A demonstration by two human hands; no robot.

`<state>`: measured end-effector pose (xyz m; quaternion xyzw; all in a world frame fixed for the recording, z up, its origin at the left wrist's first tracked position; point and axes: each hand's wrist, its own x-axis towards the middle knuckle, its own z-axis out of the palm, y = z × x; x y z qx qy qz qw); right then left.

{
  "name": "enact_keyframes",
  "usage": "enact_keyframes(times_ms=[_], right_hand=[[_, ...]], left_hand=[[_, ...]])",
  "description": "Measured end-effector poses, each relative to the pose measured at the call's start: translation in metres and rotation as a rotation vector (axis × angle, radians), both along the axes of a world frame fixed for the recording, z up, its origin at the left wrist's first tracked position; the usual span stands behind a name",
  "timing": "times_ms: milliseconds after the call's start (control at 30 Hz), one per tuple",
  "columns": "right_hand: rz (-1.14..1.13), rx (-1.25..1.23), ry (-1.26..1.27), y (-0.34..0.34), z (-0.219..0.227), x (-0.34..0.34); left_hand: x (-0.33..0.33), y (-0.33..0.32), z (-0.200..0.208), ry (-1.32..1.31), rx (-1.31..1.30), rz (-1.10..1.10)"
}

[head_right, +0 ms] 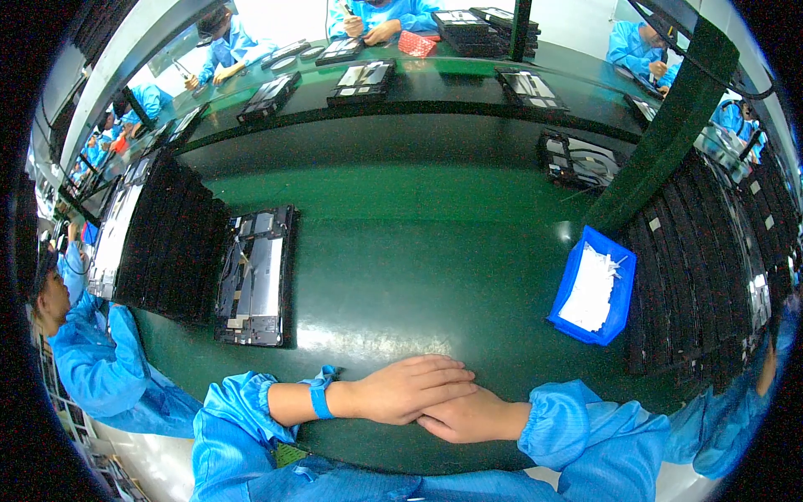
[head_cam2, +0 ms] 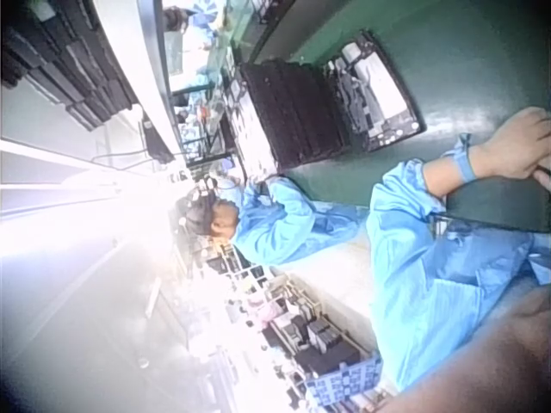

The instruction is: The person takes tablet assemblies from the conveyor, attaches and adheres ribbon cables onto each device by hand, and stacks the assembled tablets.

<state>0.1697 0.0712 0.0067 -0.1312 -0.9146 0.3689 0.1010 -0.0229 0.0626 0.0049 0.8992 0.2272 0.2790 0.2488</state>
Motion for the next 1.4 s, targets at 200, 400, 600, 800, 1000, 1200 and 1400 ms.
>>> enact_keyframes(times_ms=[200,400,600,800,1000,1200,1400], right_hand=[[0.005,-0.016,-0.017,0.000,0.000,0.000],[0.001,-0.044,-0.007,0.000,0.004,-0.001],[0.057,-0.019,-0.039,0.002,0.005,-0.002],[0.062,-0.014,-0.048,0.002,0.004,-0.001],[0.000,-0.043,-0.024,0.000,0.000,-0.001],[0.021,-0.061,-0.038,0.003,0.010,-0.004],[0.416,-0.299,-0.221,0.062,0.065,0.000]], left_hand=[[0.000,0.001,0.000,-0.003,-0.004,-0.007],[0.000,0.001,0.000,-0.008,-0.005,-0.007],[-0.001,0.001,0.000,-0.011,0.001,-0.001],[0.001,0.002,0.004,-0.038,-0.005,-0.005],[0.000,0.000,-0.001,-0.006,0.003,0.004],[-0.002,-0.002,0.000,-0.043,-0.023,0.002],[0.006,0.006,0.013,-0.115,-0.267,0.032]])
